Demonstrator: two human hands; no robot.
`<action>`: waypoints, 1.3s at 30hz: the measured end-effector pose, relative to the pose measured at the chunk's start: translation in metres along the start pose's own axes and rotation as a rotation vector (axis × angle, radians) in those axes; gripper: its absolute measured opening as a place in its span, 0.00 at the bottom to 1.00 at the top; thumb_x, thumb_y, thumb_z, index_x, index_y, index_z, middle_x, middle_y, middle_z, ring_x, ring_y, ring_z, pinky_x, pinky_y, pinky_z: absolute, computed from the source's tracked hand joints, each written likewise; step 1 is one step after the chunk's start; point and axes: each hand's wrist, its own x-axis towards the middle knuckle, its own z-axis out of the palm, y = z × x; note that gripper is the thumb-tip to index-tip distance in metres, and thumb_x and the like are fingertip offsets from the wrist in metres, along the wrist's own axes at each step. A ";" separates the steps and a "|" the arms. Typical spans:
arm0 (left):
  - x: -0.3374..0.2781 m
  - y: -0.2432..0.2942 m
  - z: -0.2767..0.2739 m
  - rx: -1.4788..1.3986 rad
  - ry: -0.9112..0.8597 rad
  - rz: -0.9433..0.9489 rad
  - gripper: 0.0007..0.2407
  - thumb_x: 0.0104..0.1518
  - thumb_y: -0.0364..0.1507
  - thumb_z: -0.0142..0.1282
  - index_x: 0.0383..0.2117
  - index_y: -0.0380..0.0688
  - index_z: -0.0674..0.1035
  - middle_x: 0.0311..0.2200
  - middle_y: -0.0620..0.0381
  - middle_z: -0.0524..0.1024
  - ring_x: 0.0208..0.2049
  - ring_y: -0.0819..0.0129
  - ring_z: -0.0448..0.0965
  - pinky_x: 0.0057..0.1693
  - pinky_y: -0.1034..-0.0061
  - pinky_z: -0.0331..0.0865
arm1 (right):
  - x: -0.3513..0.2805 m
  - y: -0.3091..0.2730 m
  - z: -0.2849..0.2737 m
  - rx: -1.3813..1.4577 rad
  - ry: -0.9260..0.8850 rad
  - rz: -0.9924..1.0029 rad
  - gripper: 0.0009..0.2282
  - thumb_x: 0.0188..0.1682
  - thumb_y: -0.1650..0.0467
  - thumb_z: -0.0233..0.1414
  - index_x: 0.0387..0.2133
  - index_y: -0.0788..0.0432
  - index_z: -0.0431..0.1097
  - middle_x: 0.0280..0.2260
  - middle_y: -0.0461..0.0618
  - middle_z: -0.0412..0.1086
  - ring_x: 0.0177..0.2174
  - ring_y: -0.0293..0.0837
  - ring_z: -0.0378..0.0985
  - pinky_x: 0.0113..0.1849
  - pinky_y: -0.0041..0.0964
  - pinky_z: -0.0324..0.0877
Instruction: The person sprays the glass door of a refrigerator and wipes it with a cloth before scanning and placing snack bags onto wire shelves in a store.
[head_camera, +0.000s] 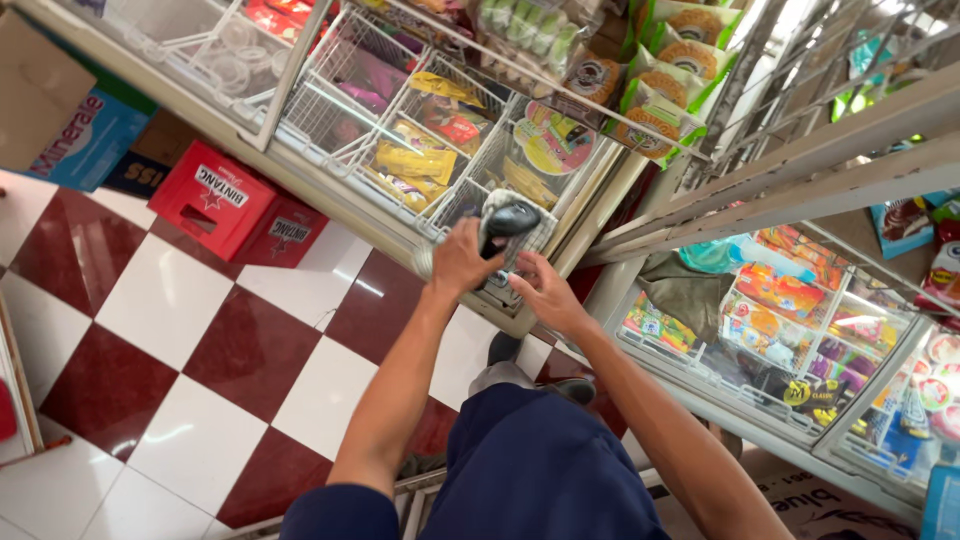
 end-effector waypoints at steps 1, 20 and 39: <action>-0.003 -0.001 0.006 0.002 -0.007 0.008 0.28 0.45 0.44 0.67 0.48 0.39 0.74 0.48 0.45 0.74 0.51 0.47 0.75 0.53 0.58 0.70 | 0.005 -0.001 0.004 0.103 0.017 -0.013 0.27 0.53 0.63 0.55 0.61 0.63 0.56 0.53 0.50 0.67 0.46 0.44 0.76 0.46 0.39 0.73; -0.071 0.093 0.044 -0.966 -0.366 -0.045 0.13 0.62 0.28 0.56 0.51 0.39 0.74 0.43 0.58 0.79 0.44 0.74 0.76 0.52 0.76 0.71 | -0.121 0.029 -0.032 0.722 0.455 -0.019 0.21 0.49 0.74 0.60 0.56 0.65 0.69 0.49 0.50 0.74 0.50 0.39 0.73 0.52 0.34 0.67; -0.081 0.229 0.138 -1.260 -1.177 -0.467 0.16 0.63 0.28 0.53 0.57 0.42 0.73 0.46 0.54 0.80 0.43 0.68 0.83 0.49 0.71 0.78 | -0.250 0.030 -0.110 0.414 1.047 0.191 0.13 0.45 0.74 0.64 0.44 0.63 0.77 0.37 0.49 0.80 0.38 0.35 0.78 0.43 0.33 0.74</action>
